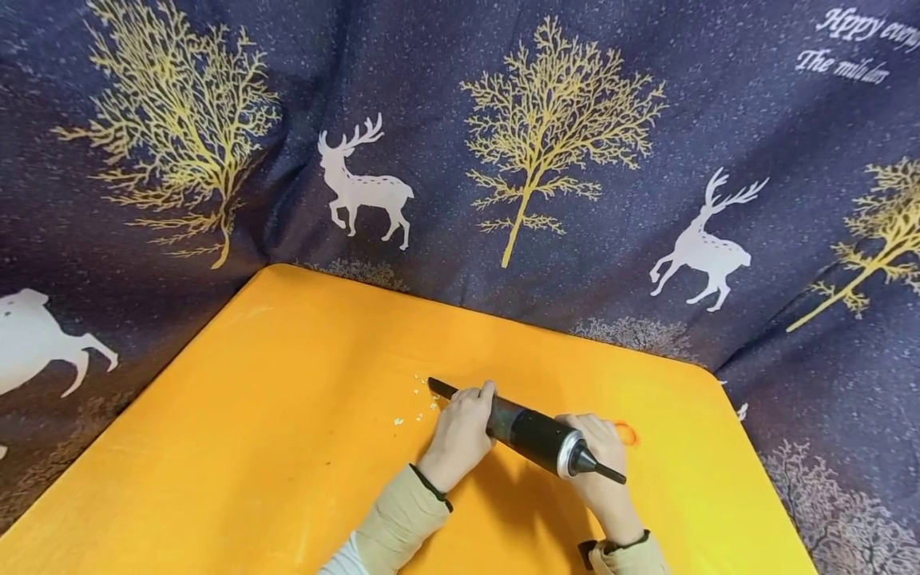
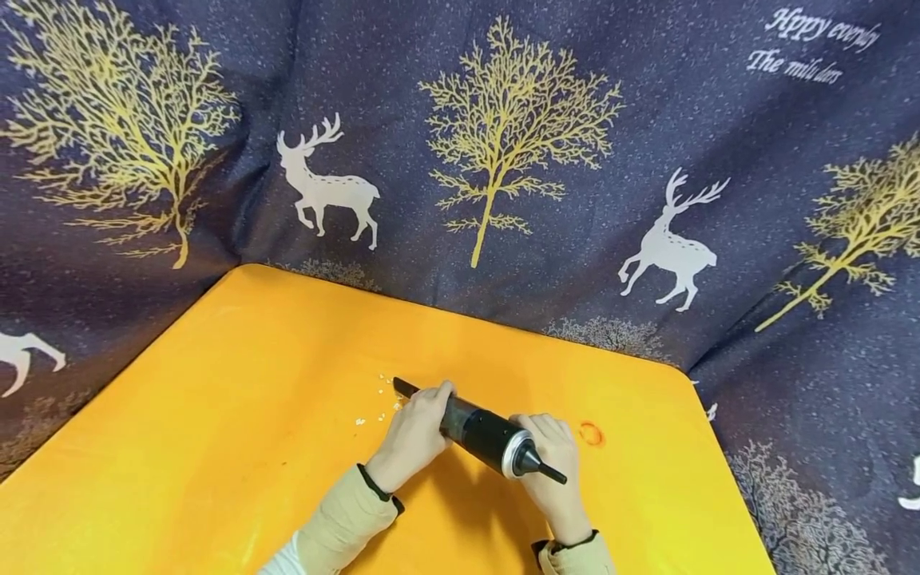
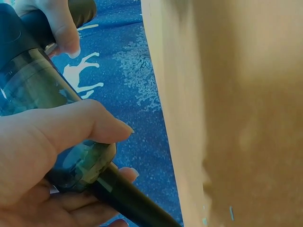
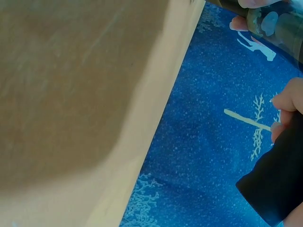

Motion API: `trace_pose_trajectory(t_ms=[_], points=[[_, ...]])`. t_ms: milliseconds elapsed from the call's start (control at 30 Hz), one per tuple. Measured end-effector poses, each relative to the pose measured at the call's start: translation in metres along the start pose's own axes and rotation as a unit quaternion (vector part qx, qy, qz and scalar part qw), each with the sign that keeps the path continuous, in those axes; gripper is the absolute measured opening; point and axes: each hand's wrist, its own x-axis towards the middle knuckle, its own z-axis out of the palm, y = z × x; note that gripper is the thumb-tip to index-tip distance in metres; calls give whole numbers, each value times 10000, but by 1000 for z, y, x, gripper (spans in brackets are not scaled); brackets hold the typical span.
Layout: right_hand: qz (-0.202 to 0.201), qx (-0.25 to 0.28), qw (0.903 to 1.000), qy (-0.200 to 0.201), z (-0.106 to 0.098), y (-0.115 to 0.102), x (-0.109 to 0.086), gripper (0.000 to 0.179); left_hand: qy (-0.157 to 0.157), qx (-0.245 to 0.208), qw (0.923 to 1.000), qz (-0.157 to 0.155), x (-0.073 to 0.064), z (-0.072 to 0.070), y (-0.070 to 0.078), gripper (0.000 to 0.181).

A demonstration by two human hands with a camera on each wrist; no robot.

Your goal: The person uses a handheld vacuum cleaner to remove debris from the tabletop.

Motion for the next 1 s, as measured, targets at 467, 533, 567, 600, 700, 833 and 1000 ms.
trace_pose_trajectory(t_ms=[467, 533, 567, 600, 700, 833, 1000], points=[[-79, 44, 9999, 145, 14, -1, 5, 18, -80, -54, 9999, -117, 2, -4, -11, 51], [-84, 56, 9999, 125, 16, -2, 6, 21, -99, -79, 9998, -145, 1, -5, -13, 51], [-94, 39, 9999, 107, 16, -2, 6, 22, -105, -67, 9998, -157, 1, -5, -13, 50], [-116, 43, 9999, 111, 16, -3, 6, 23, -107, -65, 9998, -172, 0, -5, -13, 50], [-171, 61, 9998, 113, 14, -4, 6, 27, -77, -8, 9999, -147, -3, -8, -12, 51], [-265, 64, 9996, 86, 7, -6, 6, 29, -3, 95, 9999, -48, -8, -12, -8, 53], [-398, 8, 9992, 77, -2, -8, 5, 27, 94, 171, 9998, 22, -13, -14, -1, 55]])
